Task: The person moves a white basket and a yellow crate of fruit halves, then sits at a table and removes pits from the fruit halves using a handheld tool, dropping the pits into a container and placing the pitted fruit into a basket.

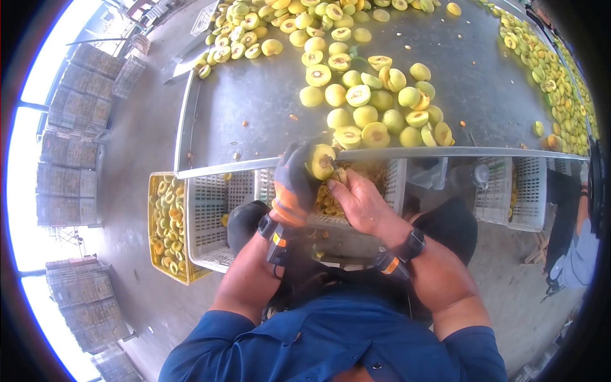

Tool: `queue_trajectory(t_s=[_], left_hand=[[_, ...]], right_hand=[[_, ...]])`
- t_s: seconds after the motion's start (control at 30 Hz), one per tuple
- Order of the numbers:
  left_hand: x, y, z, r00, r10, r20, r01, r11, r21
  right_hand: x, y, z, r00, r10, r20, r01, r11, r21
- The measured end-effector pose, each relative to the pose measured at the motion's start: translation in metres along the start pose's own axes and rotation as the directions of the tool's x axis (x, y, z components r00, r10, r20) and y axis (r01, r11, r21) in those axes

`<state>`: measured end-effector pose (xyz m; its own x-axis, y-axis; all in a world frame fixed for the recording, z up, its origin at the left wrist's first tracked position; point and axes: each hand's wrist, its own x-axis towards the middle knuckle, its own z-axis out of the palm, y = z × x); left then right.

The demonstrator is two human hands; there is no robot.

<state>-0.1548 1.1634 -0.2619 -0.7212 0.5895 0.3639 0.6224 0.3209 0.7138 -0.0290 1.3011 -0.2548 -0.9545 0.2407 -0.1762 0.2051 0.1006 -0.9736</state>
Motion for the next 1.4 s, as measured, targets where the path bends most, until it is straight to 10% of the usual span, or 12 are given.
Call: queue_trajectory(t_s=[0.13, 0.37, 0.47, 0.53, 0.63, 0.83, 0.97, 1.07, 1.2, 1.3, 1.37, 1.4], left_hand=[[-0.003, -0.002, 0.006, 0.999, 0.028, -0.038, -0.025, 0.998, 0.059], [-0.005, -0.016, 0.024, 0.985, -0.133, -0.114, 0.081, 0.921, -0.381], [-0.002, -0.001, 0.025, 0.937, -0.344, -0.055, 0.224, 0.715, -0.663], [0.001, 0.02, 0.013, 0.892, -0.449, 0.056, 0.32, 0.538, -0.78], [-0.003, 0.012, 0.019, 0.922, -0.385, -0.034, 0.287, 0.741, -0.607], [0.003, 0.015, 0.008, 0.943, -0.304, 0.134, 0.258, 0.417, -0.872], [0.009, 0.011, 0.006, 0.974, -0.204, 0.099, 0.211, 0.655, -0.726], [0.013, 0.005, 0.004, 0.999, 0.035, -0.002, -0.035, 0.996, -0.084], [-0.003, -0.003, 0.021, 0.989, 0.04, -0.144, 0.01, 0.945, 0.327], [-0.002, 0.014, 0.019, 0.976, -0.152, -0.155, 0.146, 0.988, -0.052], [-0.003, 0.012, 0.025, 0.965, -0.207, -0.161, 0.174, 0.965, -0.197], [-0.003, 0.01, 0.026, 0.973, -0.163, -0.162, 0.139, 0.978, -0.154]], right_hand=[[0.0, 0.001, 0.006, 0.998, -0.025, -0.053, 0.025, 1.0, 0.004], [0.004, -0.003, 0.006, 0.998, -0.061, -0.026, 0.064, 0.993, 0.096], [0.003, -0.011, -0.004, 0.929, 0.184, 0.32, -0.313, 0.852, 0.419], [0.006, -0.003, 0.008, 0.981, 0.046, 0.189, -0.114, 0.924, 0.365], [0.006, -0.003, 0.007, 0.946, 0.161, 0.283, -0.279, 0.849, 0.448], [-0.001, -0.015, -0.002, 0.871, 0.221, 0.439, -0.459, 0.686, 0.565], [-0.003, -0.019, -0.007, 0.906, 0.202, 0.372, -0.392, 0.735, 0.554], [0.009, 0.019, 0.016, 0.921, -0.372, -0.117, 0.363, 0.927, -0.091], [-0.003, 0.004, 0.008, 0.994, -0.024, 0.104, 0.017, 0.998, 0.063], [-0.005, -0.019, -0.008, 0.947, 0.156, 0.283, -0.217, 0.955, 0.201], [-0.001, 0.011, 0.009, 0.963, -0.268, 0.033, 0.268, 0.963, -0.015], [-0.001, 0.014, 0.006, 0.971, -0.226, 0.075, 0.224, 0.974, 0.039]])
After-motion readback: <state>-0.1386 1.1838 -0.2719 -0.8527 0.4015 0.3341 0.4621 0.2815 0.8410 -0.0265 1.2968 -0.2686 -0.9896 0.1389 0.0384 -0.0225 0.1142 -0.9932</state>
